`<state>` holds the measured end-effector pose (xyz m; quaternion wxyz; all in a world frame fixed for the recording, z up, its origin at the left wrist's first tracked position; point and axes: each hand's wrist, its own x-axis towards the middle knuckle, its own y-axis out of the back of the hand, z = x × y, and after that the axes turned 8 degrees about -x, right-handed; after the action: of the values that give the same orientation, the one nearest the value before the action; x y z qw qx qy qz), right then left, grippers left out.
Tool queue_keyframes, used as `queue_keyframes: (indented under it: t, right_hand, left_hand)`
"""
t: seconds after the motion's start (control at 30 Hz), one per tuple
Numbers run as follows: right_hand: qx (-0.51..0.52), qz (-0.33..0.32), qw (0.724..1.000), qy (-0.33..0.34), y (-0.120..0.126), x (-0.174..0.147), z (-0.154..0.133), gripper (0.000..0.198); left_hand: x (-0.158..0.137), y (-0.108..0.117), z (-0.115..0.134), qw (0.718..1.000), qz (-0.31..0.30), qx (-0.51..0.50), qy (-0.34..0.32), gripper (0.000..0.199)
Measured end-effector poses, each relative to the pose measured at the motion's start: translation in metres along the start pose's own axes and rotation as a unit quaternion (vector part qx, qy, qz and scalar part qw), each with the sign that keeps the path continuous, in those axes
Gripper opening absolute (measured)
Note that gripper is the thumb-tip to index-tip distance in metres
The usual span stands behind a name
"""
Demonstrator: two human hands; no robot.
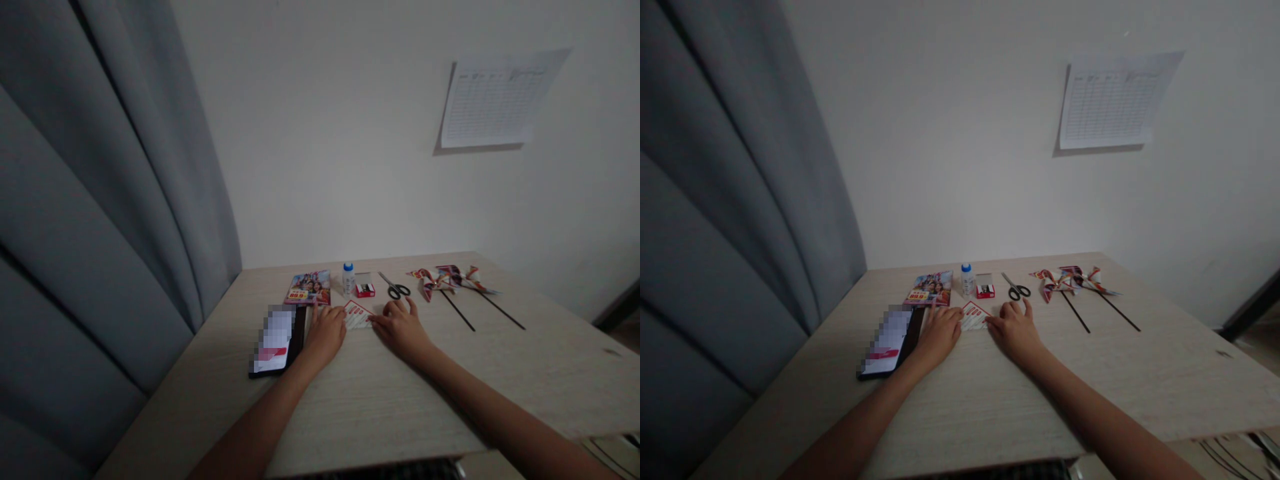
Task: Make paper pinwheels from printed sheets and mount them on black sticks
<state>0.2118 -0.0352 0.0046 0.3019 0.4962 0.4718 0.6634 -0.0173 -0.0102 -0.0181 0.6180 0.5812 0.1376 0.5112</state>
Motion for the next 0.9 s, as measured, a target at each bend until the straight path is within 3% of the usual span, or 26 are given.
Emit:
queue_keyframes:
  t: [0.33,0.6,0.77,0.9]
  right_hand:
    - [0.061,-0.016,0.996,0.057,0.0,0.007,0.002,0.026]
    - [0.034,-0.054,0.997,0.043,0.001,0.026,-0.005,0.024]
    - [-0.011,-0.02,0.999,0.028,-0.008,0.027,-0.02,0.031]
    - [-0.021,-0.004,0.999,0.037,-0.015,0.022,-0.027,0.033]
  left_hand:
    - [0.009,0.006,0.005,0.999,-0.019,0.026,-0.008,0.035]
    - [0.008,0.002,0.005,0.999,-0.026,0.017,0.006,0.035]
    - [0.007,-0.002,0.002,0.999,-0.051,-0.013,0.014,0.042]
    - [0.005,-0.007,-0.003,0.999,-0.034,-0.004,0.018,0.045]
